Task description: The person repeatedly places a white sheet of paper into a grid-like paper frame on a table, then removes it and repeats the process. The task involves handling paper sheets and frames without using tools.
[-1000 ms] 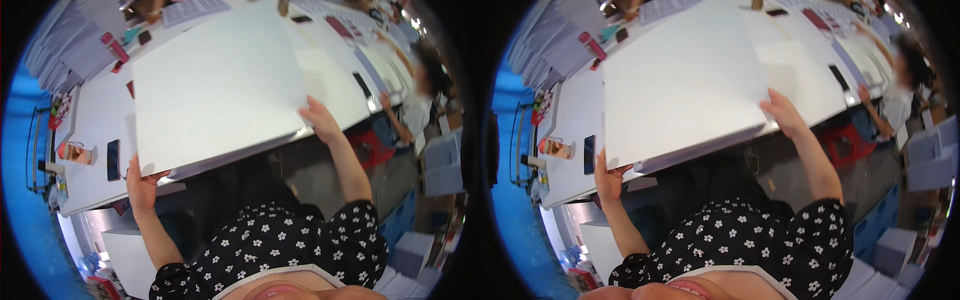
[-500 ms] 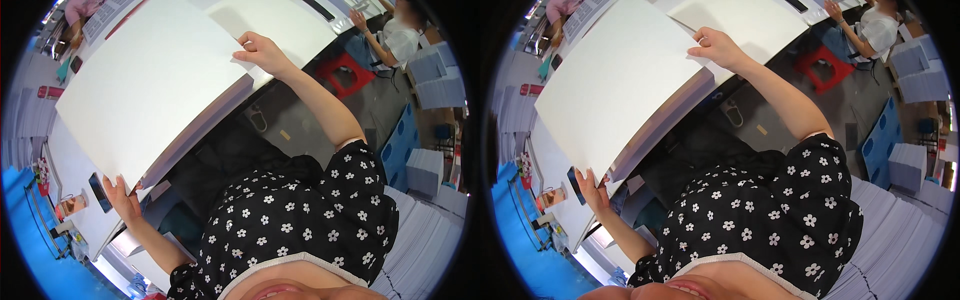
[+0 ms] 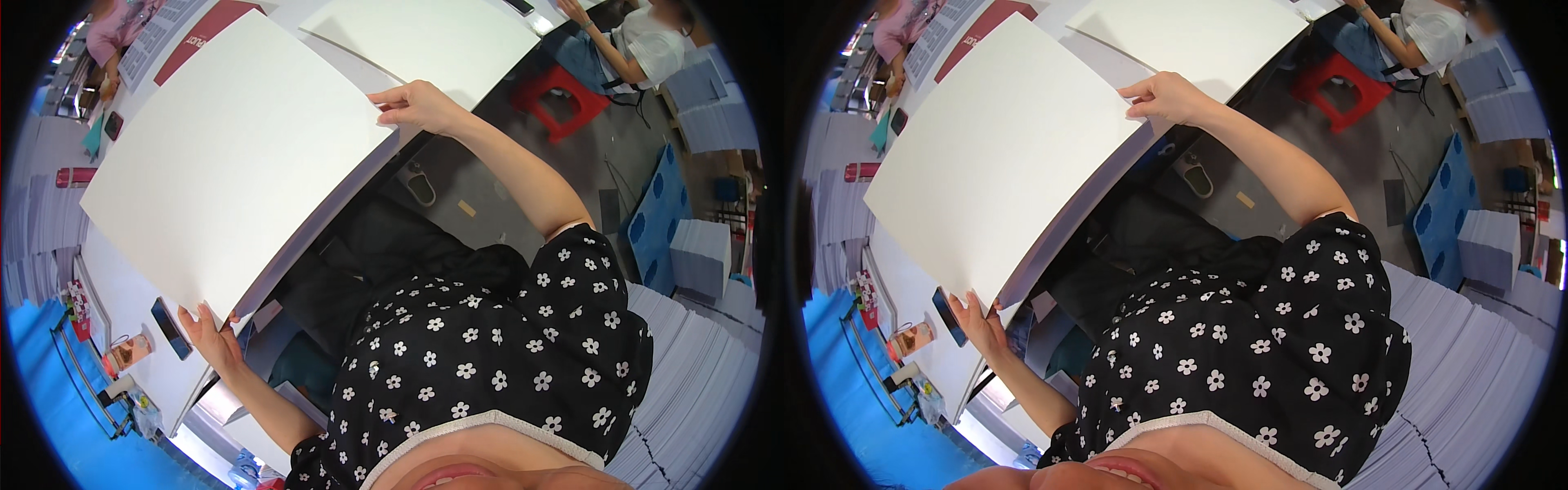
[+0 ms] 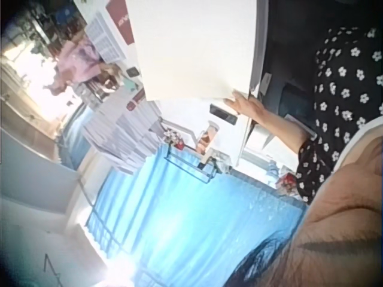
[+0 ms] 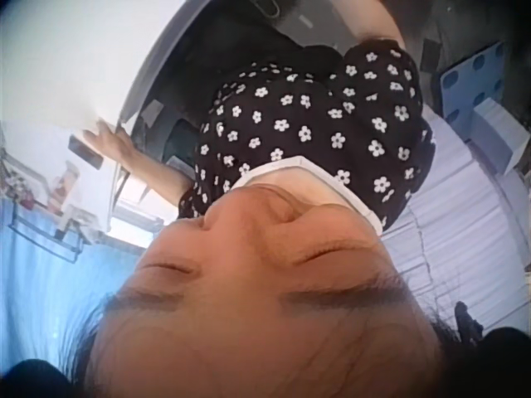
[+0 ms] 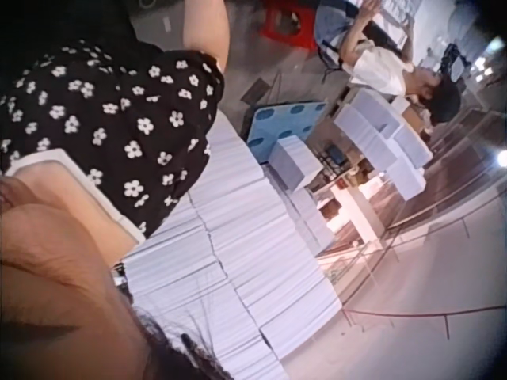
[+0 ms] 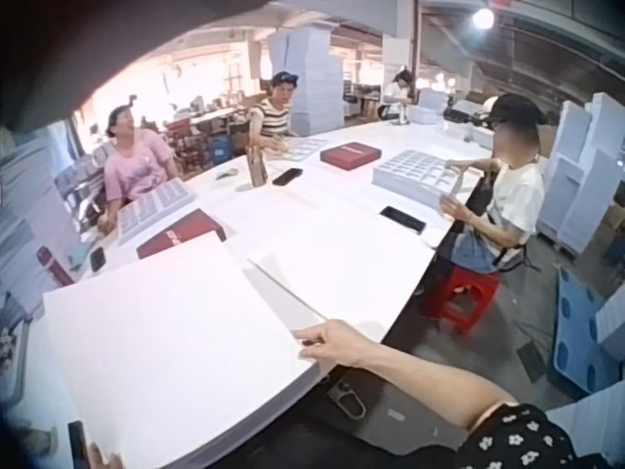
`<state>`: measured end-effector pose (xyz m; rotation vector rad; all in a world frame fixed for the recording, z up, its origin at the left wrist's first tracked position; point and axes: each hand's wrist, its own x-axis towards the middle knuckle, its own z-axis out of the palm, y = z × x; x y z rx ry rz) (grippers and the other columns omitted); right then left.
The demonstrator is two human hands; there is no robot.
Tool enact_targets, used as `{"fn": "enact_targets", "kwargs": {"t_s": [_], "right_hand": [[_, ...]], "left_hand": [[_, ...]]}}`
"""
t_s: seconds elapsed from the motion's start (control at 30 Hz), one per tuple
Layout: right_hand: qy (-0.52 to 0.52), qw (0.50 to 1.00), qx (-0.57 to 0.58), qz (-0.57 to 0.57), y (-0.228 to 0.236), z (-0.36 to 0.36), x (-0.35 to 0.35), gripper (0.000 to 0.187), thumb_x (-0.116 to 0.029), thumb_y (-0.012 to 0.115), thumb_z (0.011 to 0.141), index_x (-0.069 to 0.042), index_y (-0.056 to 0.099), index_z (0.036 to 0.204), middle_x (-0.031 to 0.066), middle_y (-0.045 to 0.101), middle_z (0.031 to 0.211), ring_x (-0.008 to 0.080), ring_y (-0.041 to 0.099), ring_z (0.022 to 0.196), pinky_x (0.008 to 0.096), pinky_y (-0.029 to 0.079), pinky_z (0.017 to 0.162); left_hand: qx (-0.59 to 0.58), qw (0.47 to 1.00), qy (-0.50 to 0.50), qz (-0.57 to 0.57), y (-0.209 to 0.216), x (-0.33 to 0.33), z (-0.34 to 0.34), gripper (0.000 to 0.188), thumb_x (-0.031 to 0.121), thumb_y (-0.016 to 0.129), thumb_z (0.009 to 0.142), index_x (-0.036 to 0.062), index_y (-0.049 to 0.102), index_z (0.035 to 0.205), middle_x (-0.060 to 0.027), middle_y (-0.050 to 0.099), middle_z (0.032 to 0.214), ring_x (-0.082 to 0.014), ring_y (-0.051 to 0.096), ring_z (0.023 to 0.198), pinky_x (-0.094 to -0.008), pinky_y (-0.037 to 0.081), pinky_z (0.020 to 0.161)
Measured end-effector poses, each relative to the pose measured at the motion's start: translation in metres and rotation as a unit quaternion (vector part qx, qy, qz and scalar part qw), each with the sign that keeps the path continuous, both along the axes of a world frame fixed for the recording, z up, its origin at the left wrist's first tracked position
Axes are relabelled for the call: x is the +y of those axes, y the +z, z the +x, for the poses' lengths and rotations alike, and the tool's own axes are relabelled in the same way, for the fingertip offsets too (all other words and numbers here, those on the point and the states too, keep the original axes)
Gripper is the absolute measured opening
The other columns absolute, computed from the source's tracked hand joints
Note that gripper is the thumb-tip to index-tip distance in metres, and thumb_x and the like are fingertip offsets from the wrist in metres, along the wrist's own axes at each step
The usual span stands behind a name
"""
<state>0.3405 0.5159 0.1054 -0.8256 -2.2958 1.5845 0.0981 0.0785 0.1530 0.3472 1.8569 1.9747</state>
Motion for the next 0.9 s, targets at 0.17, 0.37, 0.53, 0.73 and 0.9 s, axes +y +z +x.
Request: {"fn": "enact_targets", "kwargs": {"t_s": [0.17, 0.37, 0.53, 0.73, 0.9], "right_hand": [[-0.01, 1.0, 0.009, 0.014, -0.006, 0.001, 0.001, 0.045, -0.017, 0.076, 0.083, -0.01, 0.069, 0.127, 0.0144, 0.074, 0.11, 0.0184, 0.07, 0.097, 0.0293, 0.052, 0.089], [-0.005, 1.0, 0.007, 0.011, -0.005, 0.001, 0.002, 0.045, -0.017, 0.076, 0.083, -0.009, 0.069, 0.127, 0.0148, 0.074, 0.111, 0.0205, 0.07, 0.099, 0.0301, 0.052, 0.09], [-0.01, 1.0, -0.005, 0.021, -0.006, 0.0, 0.0, 0.043, -0.017, 0.076, 0.084, -0.008, 0.069, 0.126, 0.0159, 0.073, 0.112, 0.0214, 0.07, 0.1, 0.0307, 0.052, 0.091], [-0.008, 0.998, -0.019, 0.057, -0.003, 0.004, -0.008, 0.048, -0.014, 0.072, 0.089, -0.005, 0.061, 0.135, 0.0141, 0.072, 0.116, 0.0193, 0.069, 0.103, 0.0303, 0.053, 0.092], [-0.04, 0.968, -0.044, 0.244, 0.0, 0.009, -0.029, 0.051, -0.02, 0.071, 0.091, -0.008, 0.056, 0.139, 0.0153, 0.071, 0.116, 0.0318, 0.067, 0.108, 0.0369, 0.051, 0.095]], "left_hand": [[-0.008, 0.999, -0.034, 0.006, -0.004, -0.005, -0.002, 0.037, 0.013, 0.057, 0.102, 0.0108, 0.042, 0.136, -0.0088, 0.063, 0.112, -0.0177, 0.064, 0.086, -0.0296, 0.05, 0.058], [-0.012, 1.0, -0.025, 0.005, -0.007, -0.003, -0.002, 0.04, 0.014, 0.058, 0.101, 0.01, 0.041, 0.137, -0.0092, 0.063, 0.112, -0.0181, 0.064, 0.085, -0.0292, 0.051, 0.058], [-0.018, 0.999, -0.032, 0.003, -0.012, -0.006, -0.005, 0.043, 0.014, 0.058, 0.101, 0.0099, 0.039, 0.14, -0.0102, 0.063, 0.112, -0.019, 0.064, 0.081, -0.0287, 0.051, 0.057], [-0.006, 1.0, -0.014, -0.013, -0.01, 0.002, -0.003, 0.044, 0.014, 0.058, 0.102, 0.0093, 0.036, 0.14, -0.012, 0.061, 0.112, -0.0208, 0.064, 0.078, -0.0289, 0.051, 0.056], [0.02, 0.999, -0.038, -0.012, -0.015, -0.006, -0.009, 0.045, 0.014, 0.055, 0.103, 0.0055, 0.033, 0.142, -0.0166, 0.062, 0.112, -0.0237, 0.067, 0.075, -0.0322, 0.055, 0.055]]}}
